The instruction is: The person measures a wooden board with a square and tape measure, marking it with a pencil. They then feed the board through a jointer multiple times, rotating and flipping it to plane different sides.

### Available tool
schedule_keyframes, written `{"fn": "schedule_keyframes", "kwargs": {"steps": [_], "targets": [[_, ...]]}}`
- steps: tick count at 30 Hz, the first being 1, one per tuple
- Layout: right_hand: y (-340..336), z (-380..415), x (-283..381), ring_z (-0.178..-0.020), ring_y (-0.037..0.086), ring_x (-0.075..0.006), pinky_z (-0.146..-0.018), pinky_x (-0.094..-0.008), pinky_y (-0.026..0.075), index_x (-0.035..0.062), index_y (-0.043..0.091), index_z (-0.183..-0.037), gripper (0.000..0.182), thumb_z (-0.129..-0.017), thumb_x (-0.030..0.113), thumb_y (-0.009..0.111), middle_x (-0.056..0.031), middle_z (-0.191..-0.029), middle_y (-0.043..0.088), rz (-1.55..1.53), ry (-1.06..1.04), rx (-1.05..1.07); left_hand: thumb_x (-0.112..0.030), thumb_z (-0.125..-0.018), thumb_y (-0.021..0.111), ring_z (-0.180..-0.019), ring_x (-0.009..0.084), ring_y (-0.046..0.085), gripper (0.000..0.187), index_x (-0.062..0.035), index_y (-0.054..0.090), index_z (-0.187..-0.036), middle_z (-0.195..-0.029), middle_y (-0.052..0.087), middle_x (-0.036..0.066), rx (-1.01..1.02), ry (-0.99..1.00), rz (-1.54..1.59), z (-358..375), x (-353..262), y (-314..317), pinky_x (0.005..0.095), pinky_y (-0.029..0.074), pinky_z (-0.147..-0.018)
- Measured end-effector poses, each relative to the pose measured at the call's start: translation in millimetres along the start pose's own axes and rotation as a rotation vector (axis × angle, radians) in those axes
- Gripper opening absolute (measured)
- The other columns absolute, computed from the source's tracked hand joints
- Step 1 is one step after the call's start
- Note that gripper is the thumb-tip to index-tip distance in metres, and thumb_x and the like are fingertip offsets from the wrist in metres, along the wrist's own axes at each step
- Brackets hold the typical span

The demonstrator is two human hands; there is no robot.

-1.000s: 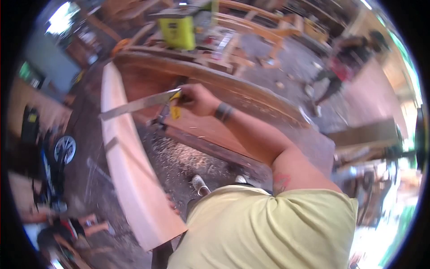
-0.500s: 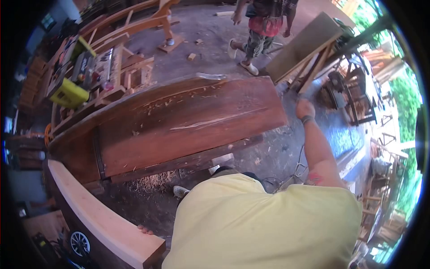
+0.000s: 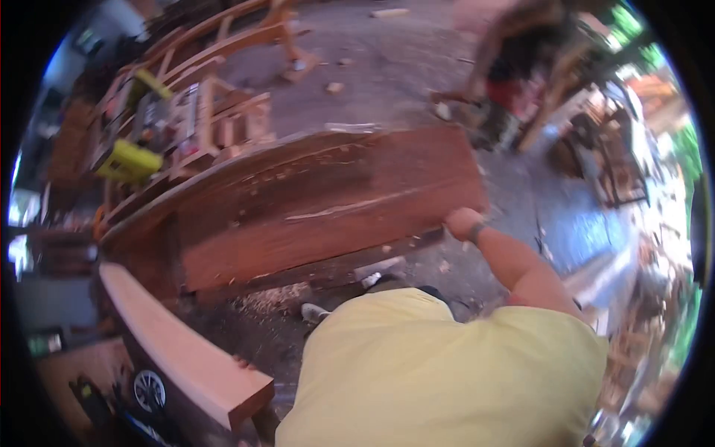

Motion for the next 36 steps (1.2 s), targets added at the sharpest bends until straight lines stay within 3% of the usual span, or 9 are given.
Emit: {"fn": "schedule_keyframes", "kwargs": {"steps": [2, 3, 5, 8, 10, 14, 17, 26, 36], "targets": [[-2, -6, 1, -0.097, 0.076, -0.0398, -0.085, -0.0534, 0.06, 0.0096, 0.081, -0.097, 0.021, -0.089, 0.018, 0.063, -0.0189, -0.101, 0.079, -0.016, -0.072, 0.029, -0.052, -0.11, 0.053, -0.127, 0.0398, 0.057, 0.069, 0.0004, 0.045, -0.153, -0.139, 0.057, 0.021, 0.036, 0.047, 0.015, 13, -1, -5, 0.0627, 0.043, -0.116], [-10, -4, 5, -0.098, 0.075, -0.0405, -0.087, -0.0542, 0.06, 0.0092, 0.079, -0.101, 0.022, -0.09, 0.018, 0.062, -0.02, -0.105, 0.078, -0.058, -0.155, -0.116, -0.052, -0.11, 0.053, -0.127, 0.0396, 0.057, 0.068, 0.0003, 0.045, -0.153, -0.139, 0.057, 0.021, 0.061, 0.066, 0.022, 18, 0, -7, 0.0626, 0.043, -0.116], [-1, -3, 1, -0.104, 0.074, -0.0396, -0.093, -0.0538, 0.058, 0.0097, 0.076, -0.106, 0.022, -0.093, 0.021, 0.063, -0.0196, -0.112, 0.076, 0.01, -0.147, -0.038, -0.052, -0.109, 0.053, -0.127, 0.0391, 0.057, 0.068, 0.0001, 0.046, -0.153, -0.139, 0.057, 0.021, 0.099, 0.081, 0.05, 21, 5, -12, 0.0623, 0.043, -0.116], [5, -9, -5, -0.102, 0.075, -0.0415, -0.089, -0.054, 0.06, 0.0106, 0.074, -0.11, 0.023, -0.094, 0.022, 0.063, -0.0198, -0.112, 0.074, 0.063, -0.142, -0.009, -0.046, -0.112, 0.05, -0.125, 0.0368, 0.058, 0.058, -0.0007, 0.049, -0.147, -0.139, 0.057, 0.019, 0.078, 0.118, -0.083, 22, -1, -22, 0.0609, 0.045, -0.114], [-6, -10, 5, -0.1, 0.074, -0.0434, -0.088, -0.0542, 0.06, 0.0106, 0.074, -0.11, 0.022, -0.093, 0.02, 0.063, -0.0224, -0.11, 0.074, 0.067, -0.137, -0.04, -0.049, -0.11, 0.053, -0.123, 0.0362, 0.058, 0.062, 0.0003, 0.049, -0.147, -0.139, 0.057, 0.019, 0.07, 0.117, -0.101, 24, 18, 8, 0.0592, 0.046, -0.114], [3, -20, 10, -0.099, 0.074, -0.0444, -0.087, -0.0541, 0.06, 0.0108, 0.071, -0.113, 0.023, -0.092, 0.016, 0.064, -0.0232, -0.111, 0.072, 0.136, -0.188, 0.002, -0.051, -0.11, 0.055, -0.13, 0.0454, 0.058, 0.068, 0.0024, 0.045, -0.151, -0.136, 0.059, 0.025, 0.164, 0.072, -0.048, 18, 24, 7, 0.062, 0.048, -0.116], [-8, -14, 15, -0.097, 0.073, -0.0445, -0.087, -0.054, 0.06, 0.0111, 0.071, -0.113, 0.023, -0.091, 0.015, 0.065, -0.0224, -0.113, 0.071, 0.152, -0.259, 0.032, -0.051, -0.109, 0.056, -0.128, 0.0465, 0.058, 0.069, 0.0018, 0.045, -0.153, -0.134, 0.061, 0.025, 0.15, -0.059, -0.072, 16, 24, -7, 0.0623, 0.052, -0.111], [-18, 2, 10, -0.105, 0.072, -0.0438, -0.089, -0.0539, 0.058, 0.0116, 0.068, -0.11, 0.022, -0.089, 0.017, 0.072, -0.0203, -0.115, 0.071, 0.029, -0.204, -0.088, -0.055, -0.108, 0.056, -0.133, 0.0455, 0.056, 0.074, 0.0012, 0.047, -0.155, -0.147, 0.055, 0.022, 0.266, 0.065, -0.054, 11, 28, 9, 0.0616, 0.047, -0.118], [-17, -12, 20, -0.102, 0.073, -0.0447, -0.087, -0.0541, 0.059, 0.0106, 0.068, -0.109, 0.021, -0.089, 0.017, 0.072, -0.0202, -0.113, 0.072, 0.098, -0.246, -0.006, -0.056, -0.107, 0.058, -0.132, 0.048, 0.057, 0.077, 0.0012, 0.046, -0.156, -0.147, 0.057, 0.023, 0.213, 0.145, -0.012, 9, 32, -1, 0.0653, 0.047, -0.117]]}}
Point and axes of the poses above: each hand's wrist, its own z-axis away from the middle knuckle, its own y-axis out of the palm, x = y × z, the point moved 9 cm from there along -z, towards the middle knuckle
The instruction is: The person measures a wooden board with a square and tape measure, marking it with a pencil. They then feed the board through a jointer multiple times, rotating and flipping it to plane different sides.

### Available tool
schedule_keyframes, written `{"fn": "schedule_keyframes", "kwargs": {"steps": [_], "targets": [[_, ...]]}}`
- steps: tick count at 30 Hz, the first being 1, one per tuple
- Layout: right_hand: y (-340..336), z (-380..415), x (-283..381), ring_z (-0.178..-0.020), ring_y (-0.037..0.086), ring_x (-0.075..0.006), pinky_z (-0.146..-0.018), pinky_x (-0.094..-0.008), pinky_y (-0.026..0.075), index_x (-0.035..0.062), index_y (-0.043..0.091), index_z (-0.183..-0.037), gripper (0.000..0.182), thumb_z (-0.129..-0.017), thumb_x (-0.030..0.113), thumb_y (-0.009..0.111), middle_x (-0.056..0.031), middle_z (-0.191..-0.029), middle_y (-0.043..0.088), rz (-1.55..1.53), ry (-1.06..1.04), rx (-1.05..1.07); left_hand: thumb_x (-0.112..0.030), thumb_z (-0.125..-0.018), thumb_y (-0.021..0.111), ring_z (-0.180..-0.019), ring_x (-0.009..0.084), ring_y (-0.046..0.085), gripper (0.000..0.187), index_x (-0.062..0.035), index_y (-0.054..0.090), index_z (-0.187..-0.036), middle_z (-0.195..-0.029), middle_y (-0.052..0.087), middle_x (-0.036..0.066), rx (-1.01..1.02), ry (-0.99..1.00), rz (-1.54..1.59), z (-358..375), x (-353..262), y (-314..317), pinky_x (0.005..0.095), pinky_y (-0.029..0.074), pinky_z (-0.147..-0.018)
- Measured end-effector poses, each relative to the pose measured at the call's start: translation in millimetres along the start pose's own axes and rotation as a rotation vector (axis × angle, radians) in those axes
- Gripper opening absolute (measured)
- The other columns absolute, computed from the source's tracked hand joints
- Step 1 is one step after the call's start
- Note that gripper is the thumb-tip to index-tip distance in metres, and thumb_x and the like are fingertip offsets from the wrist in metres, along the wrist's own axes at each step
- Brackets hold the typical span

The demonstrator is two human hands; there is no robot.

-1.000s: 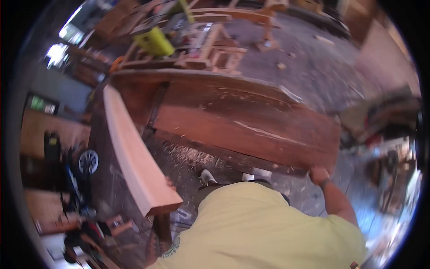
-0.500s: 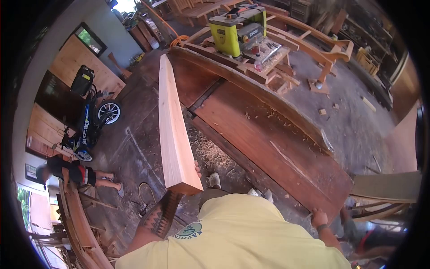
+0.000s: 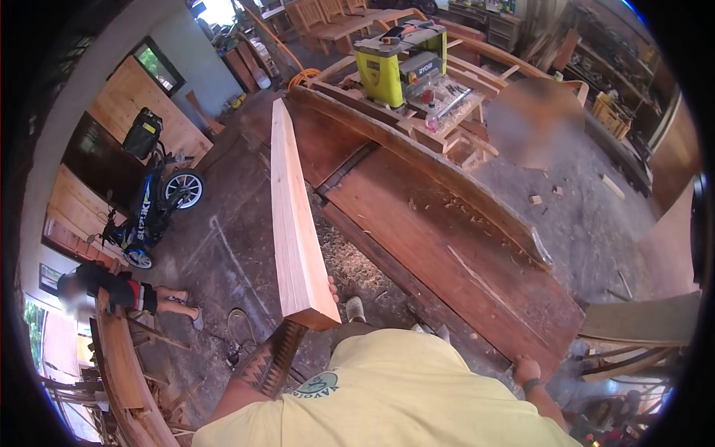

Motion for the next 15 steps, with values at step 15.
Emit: {"fn": "schedule_keyframes", "kwargs": {"steps": [15], "targets": [[-29, -27, 55, -0.102, 0.071, -0.0433, -0.086, -0.0533, 0.059, 0.0108, 0.068, -0.11, 0.025, -0.085, 0.013, 0.071, -0.0189, -0.112, 0.07, -0.121, -0.184, -0.127, -0.06, -0.104, 0.06, -0.127, 0.0477, 0.059, 0.08, 0.0031, 0.048, -0.151, -0.137, 0.06, 0.026, -0.034, -0.113, -0.051, -1, 3, -11, 0.0625, 0.048, -0.114]]}}
Point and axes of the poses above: each hand's wrist, its own z-axis away from the middle knuckle, its own y-axis out of the palm, x = y × z, the point moved 9 cm from there along -z, towards the middle knuckle
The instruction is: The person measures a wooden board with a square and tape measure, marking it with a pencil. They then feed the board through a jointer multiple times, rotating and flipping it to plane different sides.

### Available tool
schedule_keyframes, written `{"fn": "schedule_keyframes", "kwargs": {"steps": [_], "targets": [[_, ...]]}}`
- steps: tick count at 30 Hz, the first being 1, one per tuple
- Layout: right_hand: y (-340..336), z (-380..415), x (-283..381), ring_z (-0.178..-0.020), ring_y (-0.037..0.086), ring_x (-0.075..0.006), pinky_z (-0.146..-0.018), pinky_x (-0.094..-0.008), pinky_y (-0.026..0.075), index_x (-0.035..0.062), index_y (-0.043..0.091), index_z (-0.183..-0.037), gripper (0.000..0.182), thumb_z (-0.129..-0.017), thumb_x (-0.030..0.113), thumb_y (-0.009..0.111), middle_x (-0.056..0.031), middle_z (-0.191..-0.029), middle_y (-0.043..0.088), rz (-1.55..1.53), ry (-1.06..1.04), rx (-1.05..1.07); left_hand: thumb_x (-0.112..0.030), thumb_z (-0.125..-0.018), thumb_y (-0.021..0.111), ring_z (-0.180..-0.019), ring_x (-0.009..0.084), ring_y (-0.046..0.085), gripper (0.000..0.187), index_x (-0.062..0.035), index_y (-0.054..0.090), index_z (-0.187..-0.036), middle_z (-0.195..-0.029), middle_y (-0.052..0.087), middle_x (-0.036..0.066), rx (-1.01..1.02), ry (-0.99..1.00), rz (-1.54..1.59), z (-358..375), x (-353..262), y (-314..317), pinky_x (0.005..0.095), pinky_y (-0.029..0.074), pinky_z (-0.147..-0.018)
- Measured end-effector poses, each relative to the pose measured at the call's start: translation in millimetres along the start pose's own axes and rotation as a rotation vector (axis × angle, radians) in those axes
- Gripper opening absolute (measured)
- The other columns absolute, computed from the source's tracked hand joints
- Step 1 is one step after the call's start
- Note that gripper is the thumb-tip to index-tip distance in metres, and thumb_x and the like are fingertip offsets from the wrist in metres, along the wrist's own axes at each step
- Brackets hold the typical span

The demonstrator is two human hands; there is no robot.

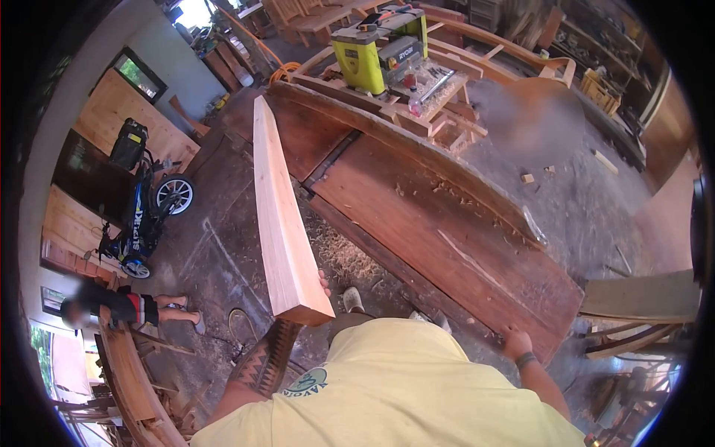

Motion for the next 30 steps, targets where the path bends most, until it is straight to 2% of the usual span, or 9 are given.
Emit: {"fn": "schedule_keyframes", "kwargs": {"steps": [4, 8, 14, 20, 22, 24, 26, 28, 30], "targets": [[-7, -28, 33, -0.105, 0.072, -0.0437, -0.09, -0.0517, 0.059, 0.0113, 0.068, -0.113, 0.026, -0.087, 0.013, 0.067, -0.0199, -0.116, 0.07, 0.044, 0.027, 0.081, -0.059, -0.105, 0.059, -0.126, 0.0457, 0.06, 0.08, 0.0041, 0.047, -0.152, -0.137, 0.06, 0.024, 0.007, 0.1, -0.026, -3, 8, 31, 0.0618, 0.048, -0.114], [-7, -30, 31, -0.108, 0.071, -0.0443, -0.093, -0.0512, 0.059, 0.0101, 0.068, -0.114, 0.026, -0.089, 0.018, 0.068, -0.021, -0.117, 0.07, 0.05, 0.06, 0.082, -0.057, -0.106, 0.058, -0.126, 0.0416, 0.06, 0.076, 0.0028, 0.048, -0.152, -0.139, 0.059, 0.022, 0.019, 0.01, -0.011, -2, 10, 18, 0.0596, 0.049, -0.114], [-19, -38, 42, -0.112, 0.071, -0.0414, -0.096, -0.0503, 0.058, 0.0075, 0.073, -0.115, 0.037, -0.089, 0.033, 0.077, -0.0212, -0.123, 0.072, 0.039, 0.035, 0.207, -0.053, -0.108, 0.054, -0.126, 0.0385, 0.059, 0.069, -0.0011, 0.049, -0.154, -0.143, 0.059, 0.02, 0.106, 0.056, -0.055, -5, 18, 27, 0.0582, 0.049, -0.113], [-65, -70, 92, -0.1, 0.075, -0.0398, -0.086, -0.0495, 0.059, 0.0072, 0.075, -0.114, 0.044, -0.09, 0.044, 0.081, -0.0195, -0.103, 0.077, -0.228, 0.027, 0.037, -0.053, -0.111, 0.05, -0.13, 0.043, 0.06, 0.069, -0.0018, 0.047, -0.157, -0.142, 0.06, 0.023, -0.061, 0.133, 0.026, -5, 12, -39, 0.061, 0.051, -0.111], [-72, -96, 136, -0.093, 0.077, -0.0338, -0.082, -0.0458, 0.059, 0.006, 0.074, -0.117, 0.048, -0.092, 0.047, 0.081, -0.0166, -0.093, 0.078, -0.533, 0.055, 0.185, -0.053, -0.111, 0.05, -0.133, 0.0458, 0.059, 0.071, -0.0007, 0.046, -0.158, -0.143, 0.06, 0.024, 0.026, 0.045, 0.085, -11, 25, -33, 0.0624, 0.051, -0.111], [-88, -121, 207, -0.091, 0.077, -0.0257, -0.08, -0.0414, 0.059, 0.0063, 0.073, -0.124, 0.046, -0.1, 0.045, 0.077, -0.0109, -0.092, 0.078, -0.54, -0.082, 0.209, -0.057, -0.11, 0.051, -0.13, 0.0465, 0.062, 0.075, 0.0004, 0.046, -0.157, -0.14, 0.064, 0.025, -0.001, 0.114, 0.027, -15, 32, -12, 0.0618, 0.053, -0.111], [-55, -143, 281, -0.095, 0.075, -0.0227, -0.083, -0.0405, 0.06, 0.0068, 0.071, -0.13, 0.046, -0.107, 0.046, 0.068, -0.0088, -0.098, 0.076, -1.09, -0.14, 0.556, -0.061, -0.108, 0.052, -0.129, 0.0469, 0.065, 0.081, 0.0011, 0.044, -0.158, -0.139, 0.065, 0.027, 0.066, 0.078, -0.007, -20, 40, -14, 0.064, 0.053, -0.111], [-49, -143, 358, -0.101, 0.073, -0.0227, -0.092, -0.0419, 0.061, 0.0044, 0.066, -0.137, 0.051, -0.113, 0.048, 0.056, -0.0096, -0.116, 0.074, -1.335, -0.241, 0.837, -0.066, -0.106, 0.052, -0.129, 0.0477, 0.065, 0.085, 0.0014, 0.043, -0.158, -0.14, 0.064, 0.028, 0.05, 0.076, 0.028, -24, 46, -20, 0.0639, 0.053, -0.11], [-47, -134, 415, -0.108, 0.072, -0.0263, -0.098, -0.0475, 0.059, 0.0102, 0.052, -0.153, 0.063, -0.112, 0.058, 0.05, -0.0113, -0.121, 0.071, -1.492, -0.138, 1.053, -0.075, -0.102, 0.05, -0.131, 0.0478, 0.065, 0.096, 0.0023, 0.043, -0.158, -0.141, 0.064, 0.029, -0.005, 0.06, 0.104, -30, 54, -42, 0.0614, 0.055, -0.11]]}}
Point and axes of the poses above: each hand's wrist, its own z-axis away from the middle knuckle, its own y-axis out of the palm, x = y × z, the point moved 9 cm from there along -z, towards the middle knuckle
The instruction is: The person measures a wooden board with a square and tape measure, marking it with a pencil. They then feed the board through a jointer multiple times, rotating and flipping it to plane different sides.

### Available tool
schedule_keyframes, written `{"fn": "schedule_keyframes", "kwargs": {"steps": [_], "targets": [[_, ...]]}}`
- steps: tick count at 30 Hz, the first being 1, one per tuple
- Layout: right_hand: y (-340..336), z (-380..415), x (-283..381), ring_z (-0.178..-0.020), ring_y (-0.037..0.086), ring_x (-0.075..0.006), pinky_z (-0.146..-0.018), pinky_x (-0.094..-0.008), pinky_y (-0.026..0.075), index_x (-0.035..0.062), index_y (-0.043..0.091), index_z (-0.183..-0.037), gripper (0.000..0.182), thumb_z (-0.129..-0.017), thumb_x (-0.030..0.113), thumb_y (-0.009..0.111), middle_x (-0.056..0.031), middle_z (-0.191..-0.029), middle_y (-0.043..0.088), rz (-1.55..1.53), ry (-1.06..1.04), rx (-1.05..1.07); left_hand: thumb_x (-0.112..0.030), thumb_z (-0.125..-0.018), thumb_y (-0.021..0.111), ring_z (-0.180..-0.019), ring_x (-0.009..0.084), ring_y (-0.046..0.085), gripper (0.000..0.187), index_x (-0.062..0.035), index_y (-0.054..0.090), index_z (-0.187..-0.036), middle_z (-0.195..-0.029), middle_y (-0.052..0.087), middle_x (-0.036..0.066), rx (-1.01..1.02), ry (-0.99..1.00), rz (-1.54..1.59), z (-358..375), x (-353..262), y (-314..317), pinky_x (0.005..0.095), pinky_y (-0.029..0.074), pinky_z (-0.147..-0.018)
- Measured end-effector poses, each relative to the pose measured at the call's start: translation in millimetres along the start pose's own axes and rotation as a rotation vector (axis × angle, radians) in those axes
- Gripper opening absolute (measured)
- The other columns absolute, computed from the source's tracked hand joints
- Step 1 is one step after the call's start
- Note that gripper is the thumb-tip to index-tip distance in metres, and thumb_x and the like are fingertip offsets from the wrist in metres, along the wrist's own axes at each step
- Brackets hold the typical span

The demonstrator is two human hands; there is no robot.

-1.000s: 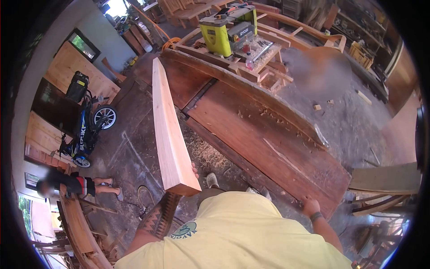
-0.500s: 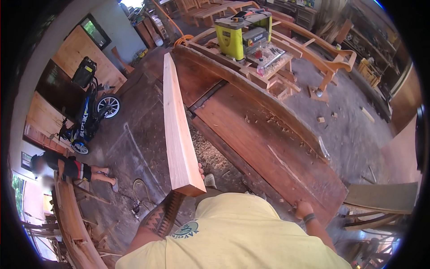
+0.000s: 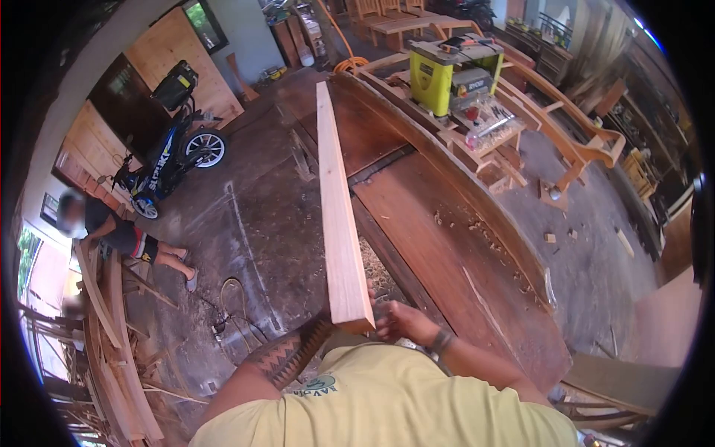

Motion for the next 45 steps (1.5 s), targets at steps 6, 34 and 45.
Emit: {"fn": "schedule_keyframes", "kwargs": {"steps": [6, 34, 45], "targets": [[47, -58, -3, -0.13, 0.068, -0.0303, -0.11, -0.0532, 0.054, 0.0189, 0.047, -0.162, 0.077, -0.107, 0.073, 0.041, -0.008, -0.148, 0.067, -0.457, 0.001, 0.225, -0.067, -0.109, 0.043, -0.123, 0.0343, 0.068, 0.074, -0.0051, 0.055, -0.147, -0.135, 0.067, 0.02, -0.281, 0.404, -0.988, -10, -22, 86, 0.0555, 0.056, -0.108], [-13, 223, 9, -0.119, 0.066, -0.0204, -0.106, -0.0367, 0.052, -0.0002, 0.063, -0.146, 0.085, -0.083, 0.048, 0.094, -0.0094, -0.129, 0.074, 0.497, 0.012, -0.685, -0.064, -0.096, 0.065, -0.139, 0.0347, 0.058, 0.084, -0.0106, 0.048, -0.159, -0.153, 0.059, 0.013, -0.622, 0.168, -0.668, -162, -284, 116, 0.0543, 0.044, -0.12], [56, 351, 12, -0.114, 0.07, -0.0439, -0.1, -0.0479, 0.055, 0.005, 0.066, -0.14, 0.101, -0.06, 0.057, 0.101, -0.0212, -0.127, 0.074, 1.181, 0.283, -1.044, -0.07, -0.103, 0.041, -0.148, 0.0389, 0.049, 0.085, -0.0132, 0.038, -0.167, -0.162, 0.05, 0.014, -0.493, 0.307, -0.496, -121, -160, 76, 0.0592, 0.037, -0.124]]}}
Point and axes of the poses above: each hand's wrist, its own z-axis away from the middle knuckle, its own y-axis out of the palm, x = y × z, the point moved 9 cm from there along -z, towards the middle knuckle
